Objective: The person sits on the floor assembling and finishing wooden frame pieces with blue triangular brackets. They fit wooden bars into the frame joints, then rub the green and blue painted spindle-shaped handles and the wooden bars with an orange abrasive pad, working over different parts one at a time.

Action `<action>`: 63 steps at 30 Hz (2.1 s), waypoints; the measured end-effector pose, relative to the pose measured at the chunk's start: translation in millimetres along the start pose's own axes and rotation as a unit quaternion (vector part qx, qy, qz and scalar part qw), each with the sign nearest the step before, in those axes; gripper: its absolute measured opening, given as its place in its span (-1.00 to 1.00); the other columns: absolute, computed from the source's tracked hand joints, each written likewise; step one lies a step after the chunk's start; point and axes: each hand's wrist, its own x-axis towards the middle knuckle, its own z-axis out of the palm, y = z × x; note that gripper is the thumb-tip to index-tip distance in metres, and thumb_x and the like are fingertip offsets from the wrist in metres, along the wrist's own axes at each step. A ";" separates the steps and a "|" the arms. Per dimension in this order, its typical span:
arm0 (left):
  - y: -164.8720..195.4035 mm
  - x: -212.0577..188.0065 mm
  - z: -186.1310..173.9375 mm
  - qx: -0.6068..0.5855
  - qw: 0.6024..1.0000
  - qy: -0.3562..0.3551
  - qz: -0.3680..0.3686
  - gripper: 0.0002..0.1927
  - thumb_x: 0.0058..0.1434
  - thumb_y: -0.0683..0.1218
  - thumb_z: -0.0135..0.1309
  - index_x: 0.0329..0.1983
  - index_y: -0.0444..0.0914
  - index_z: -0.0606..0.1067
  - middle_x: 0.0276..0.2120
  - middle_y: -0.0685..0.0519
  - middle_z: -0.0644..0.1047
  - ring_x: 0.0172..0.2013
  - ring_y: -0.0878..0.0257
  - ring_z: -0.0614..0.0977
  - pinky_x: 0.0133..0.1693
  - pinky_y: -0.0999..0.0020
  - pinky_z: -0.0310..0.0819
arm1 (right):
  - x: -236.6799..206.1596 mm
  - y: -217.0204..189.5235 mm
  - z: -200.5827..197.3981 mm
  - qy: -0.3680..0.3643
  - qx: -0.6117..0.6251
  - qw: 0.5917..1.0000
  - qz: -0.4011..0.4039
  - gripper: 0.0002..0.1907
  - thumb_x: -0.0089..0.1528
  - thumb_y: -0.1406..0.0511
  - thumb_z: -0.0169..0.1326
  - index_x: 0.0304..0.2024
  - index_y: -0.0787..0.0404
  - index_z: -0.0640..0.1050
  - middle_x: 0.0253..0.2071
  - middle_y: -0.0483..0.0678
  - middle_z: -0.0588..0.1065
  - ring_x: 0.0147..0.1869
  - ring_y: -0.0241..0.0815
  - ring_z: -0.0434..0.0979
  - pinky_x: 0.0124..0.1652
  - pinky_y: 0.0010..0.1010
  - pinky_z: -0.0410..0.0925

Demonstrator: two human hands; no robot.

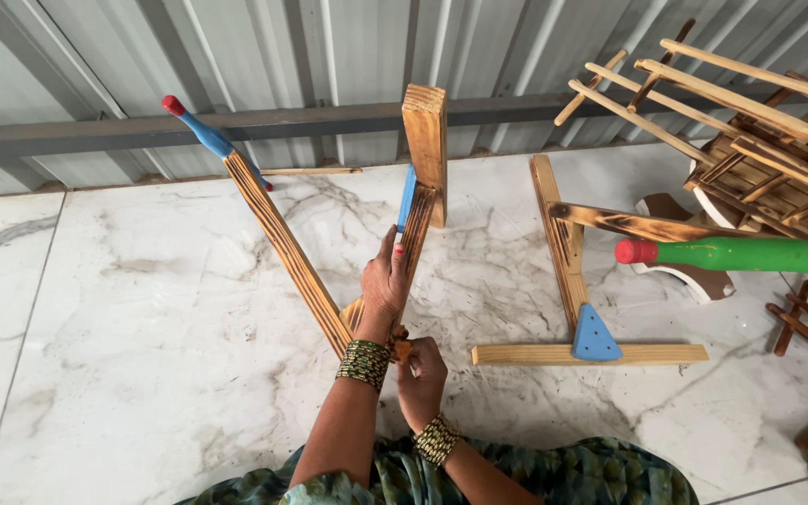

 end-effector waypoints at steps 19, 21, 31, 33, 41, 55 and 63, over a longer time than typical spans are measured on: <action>17.9 6.1 4.6 0.125 0.988 -0.045 -0.078 -0.07 0.28 0.45 -0.18 0.50 -0.25 0.14 -0.36 -0.25 0.64 -0.23 -0.22 0.66 -0.14 -0.06 0.50 | 114.8 15.3 8.2 0.031 0.093 0.992 -0.076 -0.90 0.34 0.49 0.03 -0.30 0.31 0.47 -0.37 -0.08 0.48 -0.26 -0.28 0.46 -0.23 -0.47 0.39; 22.5 8.4 8.0 0.157 0.982 -0.053 -0.091 0.00 0.16 0.48 -0.01 0.42 -0.29 0.17 -0.32 -0.27 0.63 -0.22 -0.21 0.66 -0.14 -0.04 0.51 | 76.9 25.4 -3.9 -0.051 0.054 0.997 -0.024 -0.90 0.26 0.55 0.05 -0.36 0.33 0.49 -0.43 -0.06 0.49 -0.38 -0.27 0.41 -0.35 -0.45 0.30; 10.3 -17.9 -15.4 0.237 0.963 -0.079 -0.107 -0.43 0.15 0.13 0.21 0.10 -0.23 0.34 -0.24 -0.23 0.62 -0.18 -0.22 0.66 -0.10 -0.11 0.53 | 27.7 55.3 -104.6 -0.118 0.092 0.989 0.016 -0.90 0.24 0.55 0.14 -0.37 0.35 0.53 -0.38 -0.03 0.54 -0.38 -0.29 0.54 -0.32 -0.45 0.46; 14.8 -24.7 -26.1 0.237 0.963 -0.074 -0.101 -0.44 0.16 0.12 0.21 0.09 -0.24 0.34 -0.25 -0.23 0.62 -0.19 -0.22 0.66 -0.10 -0.10 0.53 | 29.6 57.0 -120.0 -0.065 0.054 0.994 0.064 -0.89 0.24 0.52 0.20 -0.37 0.36 0.52 -0.42 0.01 0.57 -0.41 -0.27 0.53 -0.37 -0.42 0.43; 48.6 -21.0 -82.7 0.244 0.970 -0.007 -0.011 -0.47 0.21 0.06 0.17 0.12 -0.26 0.30 -0.33 -0.24 0.62 -0.30 -0.25 0.66 -0.18 -0.11 0.54 | 29.8 67.1 -125.1 0.000 0.066 0.997 0.034 -0.93 0.23 0.52 0.13 -0.26 0.33 0.51 -0.34 -0.03 0.58 -0.32 -0.33 0.63 -0.27 -0.49 0.50; -40.5 -60.4 -161.2 0.601 0.715 0.095 0.345 -0.37 0.28 -0.10 0.02 0.45 -0.14 0.26 -0.26 0.12 0.46 -0.34 0.27 0.49 -0.29 0.30 0.33 | 111.6 -44.6 -120.9 -0.225 0.389 0.850 0.274 -0.70 0.34 0.11 -0.02 -0.22 0.22 0.52 -0.22 0.00 0.62 -0.15 -0.14 0.62 -0.11 -0.34 0.49; -66.7 -87.3 -151.7 0.615 0.702 0.077 0.350 -0.35 0.25 -0.10 0.02 0.45 -0.11 0.26 -0.31 0.18 0.41 -0.35 0.32 0.45 -0.25 0.34 0.31 | 55.6 48.4 -99.0 -0.242 0.120 0.958 0.097 -0.83 0.29 0.26 0.12 -0.24 0.26 0.58 -0.29 -0.15 0.60 -0.22 -0.38 0.57 -0.14 -0.50 0.46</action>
